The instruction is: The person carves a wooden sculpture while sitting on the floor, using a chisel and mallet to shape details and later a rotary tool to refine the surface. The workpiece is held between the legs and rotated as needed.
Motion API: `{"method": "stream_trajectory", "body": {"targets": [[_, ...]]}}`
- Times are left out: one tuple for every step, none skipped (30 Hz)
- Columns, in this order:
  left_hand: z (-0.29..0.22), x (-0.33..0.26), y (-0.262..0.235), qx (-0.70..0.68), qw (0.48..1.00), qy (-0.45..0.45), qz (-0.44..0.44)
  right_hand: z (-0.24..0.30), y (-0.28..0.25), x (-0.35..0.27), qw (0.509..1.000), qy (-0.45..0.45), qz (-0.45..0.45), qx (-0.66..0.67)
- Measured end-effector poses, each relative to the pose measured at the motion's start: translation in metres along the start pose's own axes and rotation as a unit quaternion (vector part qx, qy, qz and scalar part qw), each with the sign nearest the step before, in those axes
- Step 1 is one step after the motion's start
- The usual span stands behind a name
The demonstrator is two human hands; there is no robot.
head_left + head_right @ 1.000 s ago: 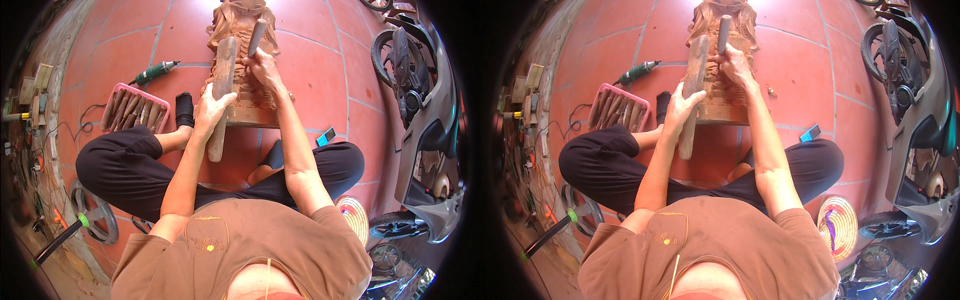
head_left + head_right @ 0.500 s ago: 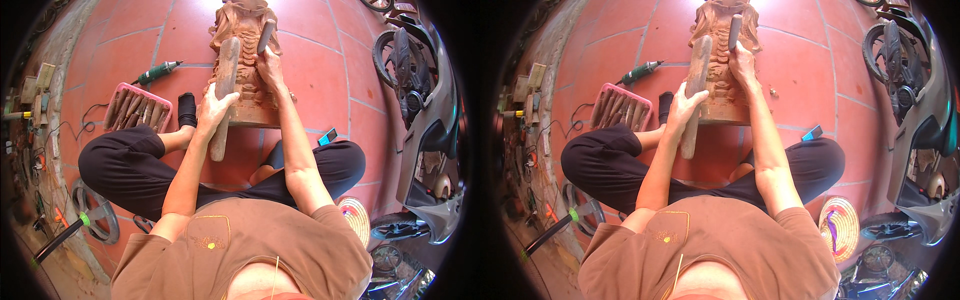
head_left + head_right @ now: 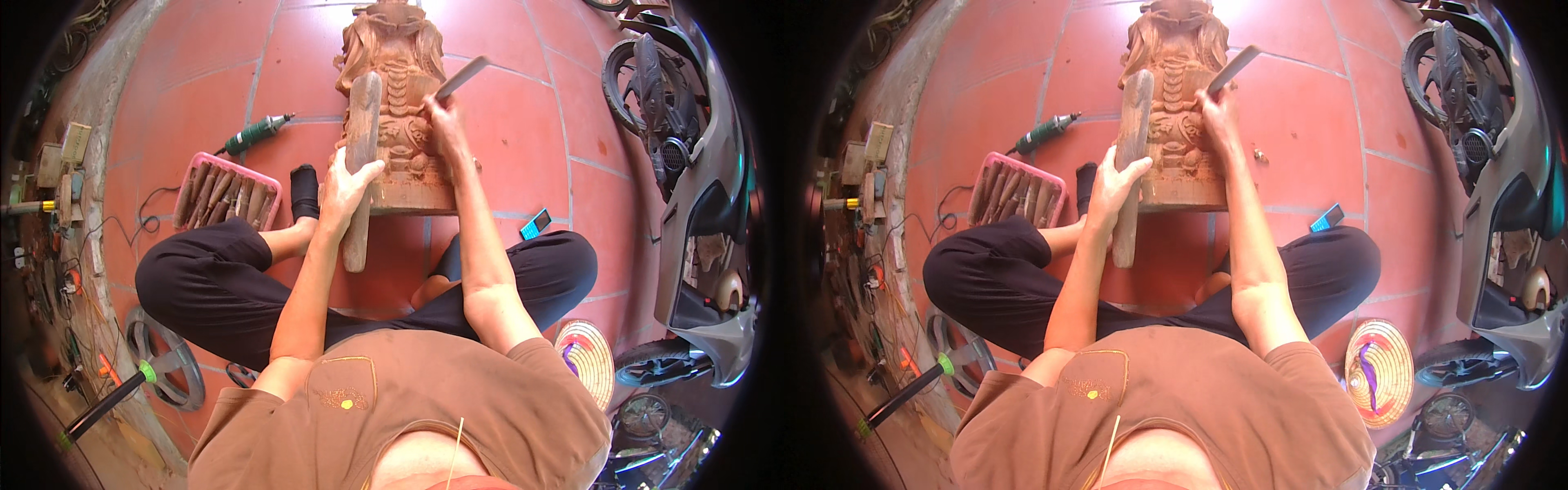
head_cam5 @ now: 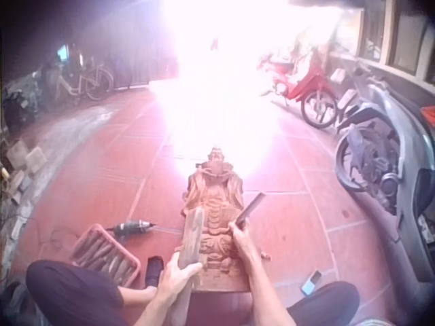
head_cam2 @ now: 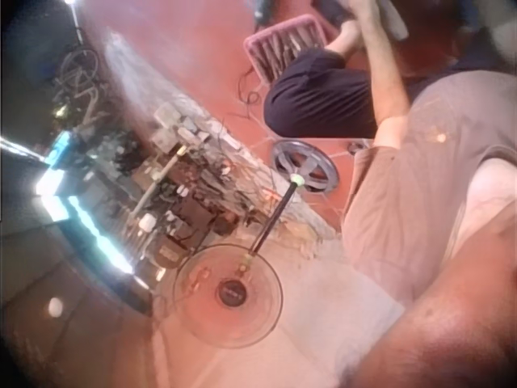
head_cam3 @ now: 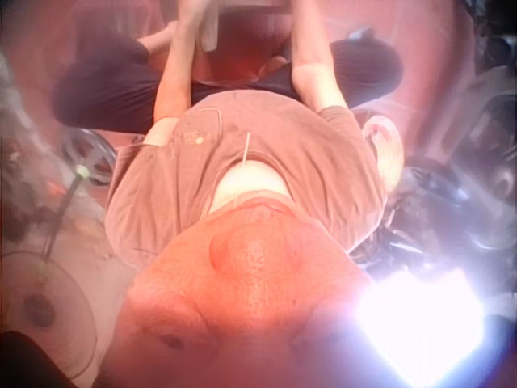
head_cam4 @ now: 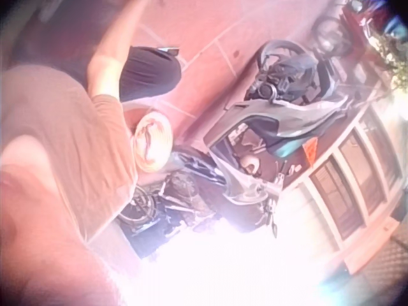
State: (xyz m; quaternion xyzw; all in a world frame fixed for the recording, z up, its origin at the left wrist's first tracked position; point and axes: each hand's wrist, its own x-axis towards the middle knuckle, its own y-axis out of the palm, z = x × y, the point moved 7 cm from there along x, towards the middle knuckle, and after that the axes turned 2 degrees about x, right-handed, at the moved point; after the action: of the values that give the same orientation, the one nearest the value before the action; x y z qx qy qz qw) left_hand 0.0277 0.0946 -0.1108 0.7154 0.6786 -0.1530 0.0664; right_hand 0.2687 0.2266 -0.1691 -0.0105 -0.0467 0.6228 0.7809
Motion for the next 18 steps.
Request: {"method": "stream_trajectory", "body": {"targets": [[0.003, 0.000, -0.007, 0.002, 1.000, -0.002, -0.009, 0.003, 0.016, -0.009, 0.998, 0.025, 0.044, 0.026], [0.004, 0.000, -0.008, -0.015, 1.000, -0.004, -0.017, 0.004, 0.018, -0.013, 0.996, 0.055, 0.034, 0.057], [0.003, 0.000, -0.006, -0.024, 0.999, 0.007, -0.019, -0.001, 0.015, -0.014, 0.992, 0.086, 0.020, 0.086], [0.002, 0.000, -0.004, -0.033, 0.999, 0.018, -0.020, 0.001, 0.016, -0.013, 0.993, 0.067, 0.026, 0.098], [0.000, -0.001, -0.002, -0.043, 0.998, 0.028, -0.019, -0.006, 0.014, -0.012, 0.993, 0.048, 0.029, 0.107], [-0.002, -0.001, -0.002, -0.051, 0.998, 0.035, -0.013, -0.003, 0.017, -0.012, 0.992, 0.031, 0.038, 0.119], [-0.002, 0.000, -0.004, -0.045, 0.998, 0.034, -0.020, -0.003, 0.018, -0.013, 0.994, 0.029, 0.033, 0.101], [-0.001, -0.001, -0.003, -0.039, 0.999, 0.030, -0.024, -0.005, 0.018, -0.014, 0.993, 0.024, 0.024, 0.112], [0.000, -0.003, -0.002, -0.033, 0.999, 0.026, -0.027, -0.006, 0.017, -0.015, 0.992, 0.019, 0.015, 0.123], [0.000, -0.003, -0.002, -0.024, 0.999, 0.023, -0.027, -0.008, 0.013, -0.016, 0.992, 0.024, 0.012, 0.120], [-0.001, -0.004, -0.004, -0.012, 0.999, 0.020, -0.031, -0.006, 0.015, -0.017, 0.992, 0.030, 0.012, 0.120], [-0.002, -0.005, -0.006, -0.001, 0.999, 0.016, -0.035, -0.005, 0.017, -0.020, 0.992, 0.036, 0.012, 0.120], [-0.003, -0.006, -0.006, -0.004, 0.999, 0.020, -0.037, -0.001, 0.017, -0.022, 0.995, 0.023, 0.007, 0.099], [-0.003, -0.006, -0.006, -0.007, 0.999, 0.026, -0.039, 0.002, 0.016, -0.024, 0.997, 0.010, 0.001, 0.079], [-0.003, -0.007, -0.006, -0.010, 0.999, 0.032, -0.040, 0.008, 0.016, -0.027, 0.998, -0.004, -0.005, 0.058], [-0.002, -0.009, -0.006, -0.011, 0.999, 0.030, -0.041, 0.010, 0.018, -0.029, 0.999, -0.027, -0.016, 0.032], [-0.003, -0.007, 0.000, -0.014, 0.999, 0.033, -0.032, 0.000, 0.009, -0.025, 0.998, -0.054, -0.037, 0.001], [-0.001, -0.006, 0.001, -0.016, 0.999, 0.035, -0.030, 0.004, 0.008, -0.026, 0.995, -0.079, -0.050, -0.028]]}}
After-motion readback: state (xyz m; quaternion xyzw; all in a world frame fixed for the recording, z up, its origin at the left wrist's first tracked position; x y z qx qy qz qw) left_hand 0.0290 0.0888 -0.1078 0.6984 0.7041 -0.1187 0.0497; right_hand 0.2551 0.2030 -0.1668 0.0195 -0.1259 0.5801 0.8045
